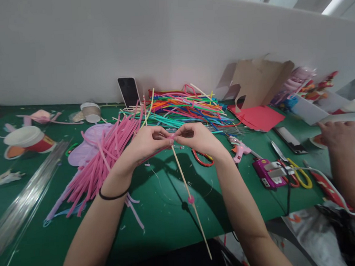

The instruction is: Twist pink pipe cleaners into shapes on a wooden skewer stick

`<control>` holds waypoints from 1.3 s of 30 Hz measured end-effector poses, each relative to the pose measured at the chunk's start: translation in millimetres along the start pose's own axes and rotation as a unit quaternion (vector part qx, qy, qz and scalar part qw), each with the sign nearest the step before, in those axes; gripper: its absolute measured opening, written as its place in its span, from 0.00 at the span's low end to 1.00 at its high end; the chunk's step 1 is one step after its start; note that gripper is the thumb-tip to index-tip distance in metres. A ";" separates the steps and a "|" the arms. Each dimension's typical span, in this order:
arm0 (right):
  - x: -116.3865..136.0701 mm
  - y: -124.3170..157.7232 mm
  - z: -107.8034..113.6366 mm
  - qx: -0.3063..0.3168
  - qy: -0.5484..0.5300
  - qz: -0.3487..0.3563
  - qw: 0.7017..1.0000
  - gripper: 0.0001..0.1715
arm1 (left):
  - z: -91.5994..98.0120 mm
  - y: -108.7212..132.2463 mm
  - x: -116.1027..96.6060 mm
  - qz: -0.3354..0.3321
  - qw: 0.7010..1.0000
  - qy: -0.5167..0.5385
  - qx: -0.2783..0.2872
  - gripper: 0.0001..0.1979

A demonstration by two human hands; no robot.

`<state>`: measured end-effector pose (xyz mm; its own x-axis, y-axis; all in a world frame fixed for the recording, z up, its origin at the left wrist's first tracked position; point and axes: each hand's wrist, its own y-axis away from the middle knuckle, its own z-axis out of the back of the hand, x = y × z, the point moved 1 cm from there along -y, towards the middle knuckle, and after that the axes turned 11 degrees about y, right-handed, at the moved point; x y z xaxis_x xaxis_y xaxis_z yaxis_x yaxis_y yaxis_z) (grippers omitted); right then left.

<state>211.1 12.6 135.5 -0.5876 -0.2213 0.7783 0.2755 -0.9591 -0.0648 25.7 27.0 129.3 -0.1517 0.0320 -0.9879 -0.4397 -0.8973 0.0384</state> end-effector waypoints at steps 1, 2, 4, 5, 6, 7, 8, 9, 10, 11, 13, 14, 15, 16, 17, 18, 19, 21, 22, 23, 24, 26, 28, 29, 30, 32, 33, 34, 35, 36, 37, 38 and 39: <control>0.3 0.2 0.5 0.002 0.001 -0.002 1.000 0.09 | -0.4 0.1 0.2 0.000 1.000 -0.004 0.001 0.16; 0.0 0.0 0.8 0.002 0.003 -0.002 1.000 0.10 | -0.9 0.2 0.6 -0.002 1.000 -0.008 0.001 0.16; -2.1 -1.0 0.5 -0.001 0.012 0.001 1.000 0.09 | -1.9 0.0 2.0 -0.007 1.000 -0.012 -0.001 0.17; -3.6 -1.6 0.3 -0.004 0.020 0.002 1.000 0.09 | -2.4 -0.2 2.9 -0.009 1.000 -0.012 -0.002 0.17; -4.8 -2.2 0.2 -0.009 0.029 0.004 1.000 0.08 | -3.0 -0.6 3.9 -0.012 1.000 -0.009 -0.005 0.17; -5.7 -2.5 0.3 -0.015 0.039 0.005 0.999 0.08 | -3.6 -0.9 4.7 -0.014 1.000 -0.005 -0.008 0.17; -6.0 -2.5 0.7 -0.021 0.048 0.006 0.999 0.08 | -4.3 -1.3 5.4 -0.017 1.000 0.000 -0.011 0.17; -5.8 -2.2 1.3 -0.024 0.055 0.009 0.998 0.07 | -4.9 -1.6 5.8 -0.019 1.000 0.003 -0.014 0.17; -5.1 -1.8 2.0 -0.024 0.059 0.012 0.998 0.07 | -5.5 -1.8 6.1 -0.020 1.000 0.005 -0.016 0.17; -4.1 -1.2 2.7 -0.020 0.061 0.015 0.998 0.07 | -5.9 -2.0 6.2 -0.021 1.000 0.005 -0.017 0.17; -2.3 0.1 3.8 -0.012 0.060 0.016 0.998 0.08 | -6.6 -2.2 6.0 -0.021 1.000 0.002 -0.018 0.17; -1.8 0.6 4.2 -0.009 0.057 0.012 0.998 0.08 | -6.7 -2.2 5.9 -0.019 1.000 -0.001 -0.019 0.16; -1.8 0.9 4.3 -0.007 0.053 0.005 0.999 0.09 | -6.8 -2.2 5.6 -0.017 1.000 -0.003 -0.022 0.16; -2.2 1.1 4.2 -0.004 0.047 -0.002 0.999 0.09 | -6.8 -2.3 5.3 -0.014 1.000 -0.005 -0.024 0.16; -2.9 1.2 3.9 -0.001 0.041 -0.009 0.999 0.10 | -6.9 -2.3 4.9 -0.012 1.000 -0.005 -0.027 0.16; -3.7 1.1 3.6 0.002 0.033 -0.015 0.999 0.10 | -7.0 -2.2 4.4 -0.011 0.999 -0.006 -0.029 0.16; -4.5 1.0 3.3 0.007 0.024 -0.018 1.000 0.11 | -7.1 -2.2 3.9 -0.010 0.999 -0.007 -0.030 0.15; -5.5 0.4 2.8 0.014 0.003 -0.021 1.000 0.12 | -7.5 -2.1 2.7 -0.011 0.999 -0.012 -0.031 0.14; -5.6 0.1 2.7 0.018 -0.007 -0.021 1.000 0.12 | -7.6 -2.0 2.2 -0.013 0.999 -0.016 -0.031 0.14; -5.6 -0.3 2.5 0.023 -0.018 -0.019 0.999 0.12 | -7.6 -2.0 1.9 -0.015 0.999 -0.021 -0.030 0.14; -5.5 -0.8 2.4 0.026 -0.026 -0.017 0.999 0.12 | -7.6 -2.1 1.8 -0.018 0.999 -0.024 -0.031 0.13; -5.5 -1.8 2.2 0.029 -0.042 -0.012 0.999 0.13 | -7.1 -2.3 2.0 -0.024 0.999 -0.029 -0.033 0.13; -5.9 -2.8 1.9 0.030 -0.057 -0.010 0.998 0.13 | -6.7 -2.3 2.3 -0.029 0.999 -0.030 -0.034 0.13; -6.3 -3.4 1.7 0.030 -0.064 -0.011 0.997 0.13 | -6.6 -2.3 2.1 -0.030 0.998 -0.031 -0.036 0.13; -6.8 -3.9 1.6 0.031 -0.069 -0.014 0.997 0.13 | -6.5 -2.2 1.8 -0.029 0.998 -0.033 -0.036 0.13; -7.8 -4.8 1.3 0.034 -0.072 -0.022 0.997 0.13 | -6.7 -1.9 0.7 -0.026 0.998 -0.039 -0.036 0.12; -8.3 -5.1 1.3 0.036 -0.071 -0.024 0.997 0.13 | -6.9 -1.7 0.0 -0.025 0.998 -0.041 -0.036 0.12; -8.8 -5.4 1.3 0.036 -0.070 -0.026 0.997 0.13 | -7.1 -1.6 -0.6 -0.024 0.998 -0.040 -0.035 0.12; -9.2 -5.7 1.3 0.037 -0.068 -0.025 0.997 0.13 | -7.2 -1.6 -1.1 -0.025 0.998 -0.037 -0.034 0.12; -9.7 -6.0 1.3 0.037 -0.066 -0.023 0.997 0.13 | -7.4 -1.6 -1.4 -0.026 0.999 -0.032 -0.032 0.12; -10.2 -6.2 1.4 0.036 -0.063 -0.021 0.997 0.13 | -7.5 -1.6 -1.5 -0.027 0.999 -0.027 -0.030 0.13; -10.6 -6.3 1.4 0.037 -0.062 -0.018 0.997 0.14 | -7.6 -1.6 -1.5 -0.027 0.999 -0.023 -0.028 0.13; -10.9 -6.4 1.3 0.037 -0.061 -0.015 0.997 0.14 | -7.7 -1.6 -1.3 -0.026 0.999 -0.020 -0.027 0.13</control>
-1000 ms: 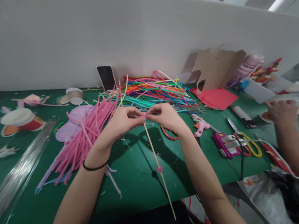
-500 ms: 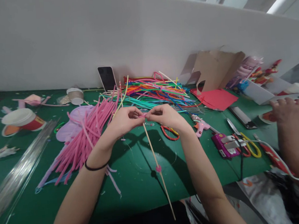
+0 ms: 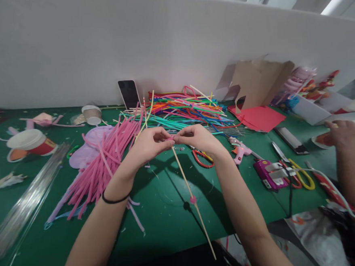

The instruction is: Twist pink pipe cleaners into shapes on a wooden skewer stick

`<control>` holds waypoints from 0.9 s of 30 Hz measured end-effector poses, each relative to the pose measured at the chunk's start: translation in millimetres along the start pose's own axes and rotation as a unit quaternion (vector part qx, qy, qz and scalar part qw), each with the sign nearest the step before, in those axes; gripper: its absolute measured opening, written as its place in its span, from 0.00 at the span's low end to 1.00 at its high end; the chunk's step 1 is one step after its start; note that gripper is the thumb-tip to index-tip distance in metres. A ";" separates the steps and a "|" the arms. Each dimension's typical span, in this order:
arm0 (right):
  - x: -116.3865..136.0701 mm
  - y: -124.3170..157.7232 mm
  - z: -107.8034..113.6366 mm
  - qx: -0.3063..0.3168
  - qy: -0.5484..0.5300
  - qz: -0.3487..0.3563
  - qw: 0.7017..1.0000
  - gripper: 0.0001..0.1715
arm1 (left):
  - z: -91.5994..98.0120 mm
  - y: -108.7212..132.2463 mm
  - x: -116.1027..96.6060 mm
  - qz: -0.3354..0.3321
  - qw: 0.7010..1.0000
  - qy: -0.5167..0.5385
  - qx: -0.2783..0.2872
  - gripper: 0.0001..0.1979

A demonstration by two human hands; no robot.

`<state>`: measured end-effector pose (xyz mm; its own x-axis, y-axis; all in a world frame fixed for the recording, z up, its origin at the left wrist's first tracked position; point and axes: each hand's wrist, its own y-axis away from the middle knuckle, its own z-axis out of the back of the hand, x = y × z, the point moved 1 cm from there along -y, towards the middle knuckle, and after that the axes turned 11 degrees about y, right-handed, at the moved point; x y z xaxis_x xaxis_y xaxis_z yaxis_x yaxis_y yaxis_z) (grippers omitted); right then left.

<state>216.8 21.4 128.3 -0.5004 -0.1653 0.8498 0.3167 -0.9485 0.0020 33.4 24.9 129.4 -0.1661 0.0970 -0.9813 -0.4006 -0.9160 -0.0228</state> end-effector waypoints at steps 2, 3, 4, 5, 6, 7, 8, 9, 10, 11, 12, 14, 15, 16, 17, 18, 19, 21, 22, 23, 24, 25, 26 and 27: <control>-0.2 -0.1 0.0 -0.002 0.004 0.001 1.000 0.14 | -0.5 0.0 0.5 0.003 1.000 0.003 0.000 0.13; -0.1 0.0 -0.1 -0.005 0.007 0.001 1.000 0.14 | -0.8 0.0 0.9 0.003 1.000 0.003 -0.001 0.13; 0.3 0.1 0.0 -0.007 0.011 0.000 1.000 0.15 | -1.1 0.0 1.2 0.002 1.000 0.004 -0.004 0.13; 0.7 0.3 0.0 -0.009 0.016 -0.001 1.000 0.15 | -1.5 -0.1 1.5 0.001 1.000 0.004 -0.006 0.14; 1.3 0.5 0.1 -0.009 0.021 -0.002 1.000 0.15 | -1.8 -0.3 1.9 -0.001 1.000 0.005 -0.007 0.14; 1.8 0.6 0.3 -0.009 0.025 -0.002 1.000 0.15 | -2.1 -0.5 2.2 -0.001 1.000 0.006 -0.006 0.14; 2.2 0.7 0.5 -0.008 0.028 -0.004 1.000 0.15 | -2.3 -0.6 2.5 -0.001 1.000 0.006 -0.006 0.14; 2.3 0.8 0.8 -0.007 0.029 -0.006 1.000 0.16 | -2.5 -0.7 2.8 -0.001 1.000 0.005 -0.005 0.14; 2.2 0.8 1.1 -0.007 0.030 -0.008 0.999 0.16 | -2.7 -0.8 2.9 0.000 1.000 0.004 -0.003 0.14; 1.9 0.7 1.3 -0.007 0.031 -0.009 0.999 0.16 | -2.8 -0.8 2.9 0.000 1.000 0.002 -0.002 0.13; 1.3 0.5 1.5 -0.008 0.032 -0.009 0.999 0.16 | -3.0 -0.8 2.8 -0.001 1.000 0.000 -0.001 0.13; -0.6 -0.2 1.7 -0.008 0.035 -0.005 0.999 0.16 | -3.5 -0.9 2.6 -0.003 1.000 -0.002 0.001 0.13; -1.8 -0.7 1.7 -0.008 0.037 -0.002 0.999 0.16 | -3.7 -1.1 2.8 -0.004 1.000 -0.002 0.002 0.13; -3.1 -1.2 1.6 -0.008 0.039 -0.001 0.999 0.15 | -3.8 -1.5 3.4 -0.004 1.000 -0.003 0.003 0.13; -4.6 -1.8 1.5 -0.008 0.038 -0.001 0.999 0.16 | -3.8 -2.1 4.5 -0.005 1.000 -0.005 0.005 0.13; -6.1 -2.5 1.3 -0.008 0.035 -0.003 0.999 0.16 | -3.5 -3.0 6.0 -0.006 1.000 -0.009 0.005 0.13; -7.6 -3.2 1.1 -0.008 0.030 -0.005 0.999 0.16 | -2.9 -3.9 8.1 -0.007 1.000 -0.013 0.005 0.13; -10.4 -4.8 0.5 -0.007 0.017 -0.013 1.000 0.16 | -1.4 -6.0 13.0 -0.012 1.000 -0.027 0.006 0.13; -11.7 -5.7 0.1 -0.005 0.010 -0.017 1.000 0.15 | -0.7 -6.9 15.5 -0.014 0.999 -0.033 0.006 0.13; -12.9 -6.6 -0.4 -0.002 0.003 -0.021 1.000 0.14 | 0.0 -7.6 17.7 -0.015 0.999 -0.040 0.007 0.13; -13.9 -7.6 -1.0 0.001 -0.002 -0.027 1.000 0.13 | 0.5 -8.0 19.4 -0.015 0.999 -0.045 0.009 0.13; -14.7 -8.6 -1.5 0.003 -0.004 -0.034 0.999 0.12 | 0.7 -8.3 20.6 -0.014 0.999 -0.048 0.011 0.13; -15.3 -9.5 -2.1 0.005 -0.005 -0.042 0.999 0.11 | 0.7 -8.3 21.1 -0.012 0.999 -0.049 0.013 0.13; -15.7 -10.3 -2.6 0.007 -0.005 -0.050 0.999 0.10 | 0.5 -8.3 21.2 -0.010 0.999 -0.048 0.016 0.13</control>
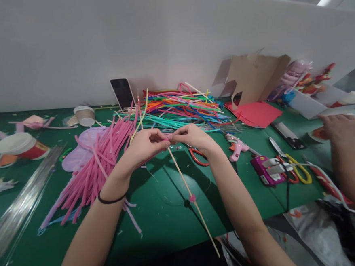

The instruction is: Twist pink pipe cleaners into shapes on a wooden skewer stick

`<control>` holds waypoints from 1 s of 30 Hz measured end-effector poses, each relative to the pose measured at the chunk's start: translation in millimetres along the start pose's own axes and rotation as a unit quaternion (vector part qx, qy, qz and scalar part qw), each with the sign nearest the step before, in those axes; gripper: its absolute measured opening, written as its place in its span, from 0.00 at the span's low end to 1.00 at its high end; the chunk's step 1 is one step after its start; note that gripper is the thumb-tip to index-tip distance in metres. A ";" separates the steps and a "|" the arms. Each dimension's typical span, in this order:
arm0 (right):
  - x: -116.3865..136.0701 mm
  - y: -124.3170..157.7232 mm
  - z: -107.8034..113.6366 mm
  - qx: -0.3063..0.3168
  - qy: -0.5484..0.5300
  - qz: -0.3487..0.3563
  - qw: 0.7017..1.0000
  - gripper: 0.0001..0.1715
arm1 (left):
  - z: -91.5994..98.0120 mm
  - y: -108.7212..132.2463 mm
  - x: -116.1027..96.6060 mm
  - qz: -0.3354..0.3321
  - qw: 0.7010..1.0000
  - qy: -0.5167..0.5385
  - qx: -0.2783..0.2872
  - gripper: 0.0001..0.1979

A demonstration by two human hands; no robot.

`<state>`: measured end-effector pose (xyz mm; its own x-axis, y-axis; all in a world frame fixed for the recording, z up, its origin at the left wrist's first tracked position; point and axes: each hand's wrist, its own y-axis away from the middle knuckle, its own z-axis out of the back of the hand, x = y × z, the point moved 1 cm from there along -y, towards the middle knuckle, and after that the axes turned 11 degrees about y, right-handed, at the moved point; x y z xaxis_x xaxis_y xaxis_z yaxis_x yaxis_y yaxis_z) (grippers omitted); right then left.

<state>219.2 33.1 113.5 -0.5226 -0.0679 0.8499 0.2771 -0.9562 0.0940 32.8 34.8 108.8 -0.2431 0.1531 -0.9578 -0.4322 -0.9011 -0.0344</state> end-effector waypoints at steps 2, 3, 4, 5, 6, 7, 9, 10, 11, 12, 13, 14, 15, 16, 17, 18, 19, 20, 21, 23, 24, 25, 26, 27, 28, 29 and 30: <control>-0.5 -1.4 -0.6 0.003 0.000 -0.014 1.000 0.10 | -0.8 -0.1 -0.7 0.005 1.000 0.006 0.007 0.12; -0.8 -2.0 -0.5 0.005 -0.001 -0.018 1.000 0.10 | -1.2 -0.4 -1.1 0.009 1.000 0.011 0.011 0.12; -1.3 -2.4 -0.3 0.010 -0.003 -0.018 1.000 0.10 | -1.6 -0.9 -1.3 0.012 1.000 0.015 0.013 0.13; -2.1 -2.9 0.1 0.017 -0.005 -0.016 1.000 0.10 | -2.0 -1.6 -1.2 0.015 1.000 0.019 0.016 0.13; -3.2 -3.3 0.8 0.025 -0.007 -0.012 1.000 0.10 | -2.4 -2.4 -0.8 0.019 0.999 0.022 0.019 0.14; -4.6 -3.6 1.6 0.034 -0.010 -0.005 0.999 0.10 | -2.8 -3.3 -0.1 0.023 0.999 0.025 0.022 0.14; -7.5 -4.1 3.3 0.050 -0.013 0.010 0.999 0.09 | -3.9 -4.6 1.9 0.031 0.999 0.033 0.025 0.16; -8.9 -4.2 4.1 0.054 -0.012 0.017 0.998 0.09 | -4.5 -5.0 3.0 0.036 0.998 0.039 0.027 0.16; -10.0 -4.3 4.8 0.057 -0.011 0.023 0.998 0.09 | -5.1 -5.1 4.0 0.043 0.998 0.046 0.028 0.17; -10.9 -4.4 5.3 0.058 -0.007 0.029 0.998 0.09 | -5.6 -4.9 4.8 0.050 0.997 0.054 0.028 0.18; -11.5 -4.5 5.6 0.059 -0.003 0.035 0.998 0.08 | -6.0 -4.6 5.4 0.057 0.996 0.062 0.027 0.18; -11.9 -4.6 5.6 0.059 0.002 0.040 0.997 0.08 | -6.2 -4.3 5.8 0.063 0.995 0.069 0.026 0.19; -12.1 -4.7 5.5 0.059 0.006 0.044 0.997 0.09 | -6.1 -4.0 6.0 0.068 0.995 0.072 0.026 0.19; -12.2 -4.8 5.3 0.059 0.009 0.048 0.997 0.09 | -5.8 -3.8 5.9 0.069 0.995 0.071 0.028 0.20; -12.4 -4.9 5.1 0.059 0.010 0.051 0.997 0.09 | -5.4 -3.8 5.8 0.068 0.995 0.068 0.032 0.20; -12.6 -5.0 5.0 0.059 0.011 0.054 0.997 0.09 | -4.8 -4.0 5.6 0.066 0.995 0.065 0.038 0.19; -12.9 -5.1 4.9 0.060 0.010 0.057 0.997 0.08 | -4.1 -4.3 5.4 0.062 0.995 0.063 0.044 0.19; -13.3 -5.3 4.9 0.060 0.010 0.060 0.996 0.08 | -3.4 -4.7 5.3 0.059 0.995 0.063 0.050 0.19; -13.8 -5.4 5.0 0.061 0.008 0.062 0.996 0.08 | -2.8 -5.1 5.3 0.056 0.995 0.066 0.056 0.19; -14.8 -5.9 5.2 0.064 0.005 0.063 0.996 0.08 | -1.7 -5.8 5.6 0.051 0.994 0.076 0.065 0.19; -15.3 -6.1 5.3 0.065 0.005 0.063 0.996 0.08 | -1.3 -6.0 5.8 0.050 0.993 0.079 0.069 0.19; -15.7 -6.3 5.4 0.068 0.005 0.063 0.996 0.08 | -1.1 -6.2 6.0 0.050 0.993 0.079 0.070 0.19; -16.0 -6.4 5.4 0.070 0.006 0.064 0.996 0.08 | -0.9 -6.2 6.1 0.051 0.993 0.077 0.069 0.19; -16.2 -6.6 5.5 0.072 0.006 0.066 0.995 0.08 | -0.7 -6.2 6.2 0.053 0.993 0.075 0.068 0.18; -16.4 -6.7 5.5 0.075 0.005 0.069 0.995 0.08 | -0.6 -6.2 6.3 0.054 0.994 0.073 0.066 0.18; -16.6 -6.7 5.5 0.077 0.003 0.072 0.994 0.08 | -0.4 -6.3 6.4 0.054 0.994 0.071 0.067 0.18; -16.9 -6.7 5.5 0.078 0.002 0.072 0.994 0.08 | -0.1 -6.3 6.5 0.052 0.994 0.070 0.069 0.17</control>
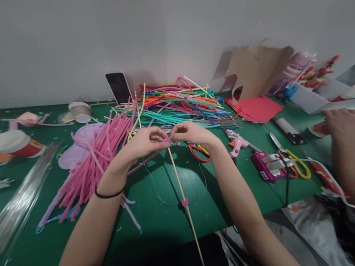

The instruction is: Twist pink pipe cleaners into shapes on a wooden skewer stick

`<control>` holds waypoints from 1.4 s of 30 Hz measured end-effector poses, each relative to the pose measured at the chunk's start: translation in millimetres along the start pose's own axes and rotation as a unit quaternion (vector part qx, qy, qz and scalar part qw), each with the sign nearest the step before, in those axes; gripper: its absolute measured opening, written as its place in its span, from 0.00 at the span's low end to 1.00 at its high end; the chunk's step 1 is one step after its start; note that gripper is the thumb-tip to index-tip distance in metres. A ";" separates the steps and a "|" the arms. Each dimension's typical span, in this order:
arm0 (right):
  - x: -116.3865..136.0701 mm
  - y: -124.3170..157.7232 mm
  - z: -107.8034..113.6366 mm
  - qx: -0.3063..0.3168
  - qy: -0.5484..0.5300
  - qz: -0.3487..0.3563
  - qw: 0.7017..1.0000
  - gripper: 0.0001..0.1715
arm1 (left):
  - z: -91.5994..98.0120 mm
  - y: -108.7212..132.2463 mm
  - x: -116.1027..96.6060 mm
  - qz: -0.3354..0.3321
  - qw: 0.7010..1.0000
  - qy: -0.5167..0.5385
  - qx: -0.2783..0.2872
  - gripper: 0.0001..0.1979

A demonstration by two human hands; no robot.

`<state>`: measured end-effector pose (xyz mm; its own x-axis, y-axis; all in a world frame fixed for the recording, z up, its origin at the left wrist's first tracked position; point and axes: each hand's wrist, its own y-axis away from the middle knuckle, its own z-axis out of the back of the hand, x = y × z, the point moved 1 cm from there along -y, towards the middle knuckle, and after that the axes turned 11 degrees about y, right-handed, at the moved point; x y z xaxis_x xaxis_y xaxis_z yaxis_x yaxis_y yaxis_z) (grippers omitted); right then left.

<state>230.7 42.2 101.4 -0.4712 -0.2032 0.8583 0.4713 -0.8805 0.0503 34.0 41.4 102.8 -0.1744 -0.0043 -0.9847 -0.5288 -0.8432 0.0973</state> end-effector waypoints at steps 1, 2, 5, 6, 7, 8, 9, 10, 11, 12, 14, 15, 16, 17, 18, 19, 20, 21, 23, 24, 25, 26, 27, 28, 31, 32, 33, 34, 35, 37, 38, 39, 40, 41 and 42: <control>-0.3 0.0 0.0 0.001 -0.001 -0.001 1.000 0.08 | 0.3 0.0 0.0 -0.003 1.000 0.000 0.005 0.17; -0.6 0.1 0.1 0.003 -0.001 -0.003 1.000 0.08 | 0.5 0.1 -0.1 -0.005 1.000 -0.001 0.012 0.17; -0.8 0.2 0.2 0.005 -0.002 -0.006 1.000 0.07 | 0.7 0.5 -1.2 -0.002 1.000 0.002 0.024 0.16; -0.6 0.3 0.3 0.006 -0.002 -0.007 1.000 0.07 | 0.4 0.7 -2.0 0.000 1.000 0.002 0.025 0.16; -0.3 0.3 0.3 0.007 0.000 -0.010 1.000 0.07 | 0.1 0.9 -2.9 0.001 1.000 0.003 0.025 0.16; 0.1 0.4 0.3 0.008 0.001 -0.014 1.000 0.07 | -0.3 1.2 -3.8 0.001 1.000 0.003 0.024 0.16; 0.4 0.5 0.3 0.010 0.001 -0.020 1.000 0.07 | -0.5 1.6 -4.6 0.002 1.000 0.002 0.022 0.16; 0.6 0.5 0.4 0.014 -0.001 -0.026 1.000 0.07 | -0.5 2.1 -5.2 0.004 1.000 0.002 0.019 0.16; 0.7 0.6 0.5 0.016 -0.004 -0.033 0.999 0.08 | -0.1 2.7 -5.5 0.009 1.000 0.003 0.017 0.16; 0.6 0.7 0.8 0.017 -0.008 -0.038 0.999 0.08 | 0.7 3.6 -5.5 0.015 1.000 0.008 0.017 0.17; 0.3 0.9 1.8 0.016 -0.014 -0.044 0.999 0.08 | 3.1 5.8 -5.0 0.033 0.999 0.026 0.029 0.20; 0.1 1.0 2.5 0.013 -0.015 -0.046 0.999 0.08 | 4.6 6.9 -4.7 0.044 0.997 0.039 0.041 0.22; 0.1 1.1 3.3 0.009 -0.015 -0.048 0.999 0.08 | 6.2 7.9 -4.6 0.055 0.996 0.049 0.052 0.23; 0.2 1.1 4.1 0.007 -0.017 -0.050 0.999 0.08 | 7.9 8.6 -4.8 0.065 0.995 0.054 0.061 0.24; 0.5 1.0 4.8 0.007 -0.020 -0.055 0.998 0.09 | 9.5 9.0 -5.3 0.072 0.994 0.050 0.066 0.23; 0.8 0.8 5.2 0.010 -0.025 -0.058 0.998 0.09 | 11.0 9.0 -5.9 0.076 0.994 0.040 0.067 0.22; 0.9 0.7 5.2 0.014 -0.031 -0.060 0.998 0.10 | 12.4 8.7 -6.4 0.077 0.994 0.024 0.067 0.20; 0.7 0.6 4.5 0.020 -0.038 -0.059 0.997 0.11 | 13.6 8.3 -6.5 0.078 0.995 0.007 0.065 0.18; -1.7 1.0 0.5 0.026 -0.052 -0.044 0.997 0.12 | 15.6 8.1 -3.5 0.080 0.995 -0.027 0.057 0.16; -4.4 1.9 -3.3 0.026 -0.057 -0.032 0.997 0.12 | 16.3 8.7 0.2 0.086 0.994 -0.040 0.054 0.16; -8.2 3.5 -8.3 0.018 -0.058 -0.023 0.998 0.12 | 16.9 10.0 5.5 0.090 0.993 -0.053 0.047 0.16; -13.1 5.8 -14.7 0.011 -0.052 -0.018 0.998 0.12 | 17.2 12.0 12.5 0.095 0.992 -0.065 0.043 0.18; -18.7 8.8 -22.3 -0.007 -0.031 -0.023 0.999 0.12 | 17.2 14.8 20.6 0.093 0.992 -0.080 0.036 0.19; -24.7 12.5 -30.6 -0.040 0.004 -0.033 0.999 0.13 | 17.0 18.0 29.2 0.069 0.992 -0.105 0.015 0.19; -38.5 24.4 -59.1 -0.120 0.181 -0.025 0.976 0.16 | 13.0 29.8 54.3 -0.049 0.970 -0.237 -0.038 0.13; -40.6 27.7 -68.1 -0.158 0.245 -0.009 0.956 0.15 | 10.4 33.5 61.7 -0.082 0.960 -0.267 -0.031 0.10; -41.8 30.1 -76.2 -0.192 0.301 -0.001 0.934 0.16 | 7.5 36.8 68.1 -0.112 0.948 -0.295 -0.030 0.08; -42.2 31.5 -83.3 -0.207 0.336 0.004 0.919 0.16 | 4.7 39.6 73.5 -0.134 0.937 -0.320 -0.031 0.08; -42.0 31.6 -89.2 -0.206 0.353 0.011 0.913 0.15 | 2.2 41.9 78.0 -0.147 0.927 -0.343 -0.048 0.08; -40.9 29.4 -96.4 -0.181 0.344 0.020 0.921 0.14 | -2.3 44.9 84.4 -0.163 0.907 -0.382 -0.075 0.08; -40.3 27.5 -97.9 -0.165 0.323 0.022 0.931 0.13 | -4.2 46.0 86.5 -0.168 0.899 -0.397 -0.085 0.08; -39.8 25.5 -98.4 -0.153 0.299 0.023 0.942 0.12 | -5.8 46.8 88.0 -0.173 0.891 -0.409 -0.090 0.08; -39.5 23.7 -98.1 -0.146 0.274 0.023 0.950 0.10 | -7.2 47.6 88.9 -0.177 0.886 -0.419 -0.092 0.08; -39.4 22.1 -97.5 -0.142 0.251 0.024 0.957 0.09 | -8.5 48.2 89.5 -0.180 0.881 -0.428 -0.092 0.08; -39.4 20.9 -97.0 -0.140 0.232 0.026 0.962 0.08 | -9.6 48.7 89.8 -0.182 0.877 -0.436 -0.092 0.08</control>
<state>186.8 -9.7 19.1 -0.7658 -0.3621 0.5315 0.3148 -0.9317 -0.1811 0.6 -5.3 17.7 -0.6323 0.6278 -0.4539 -0.5526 -0.7761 -0.3036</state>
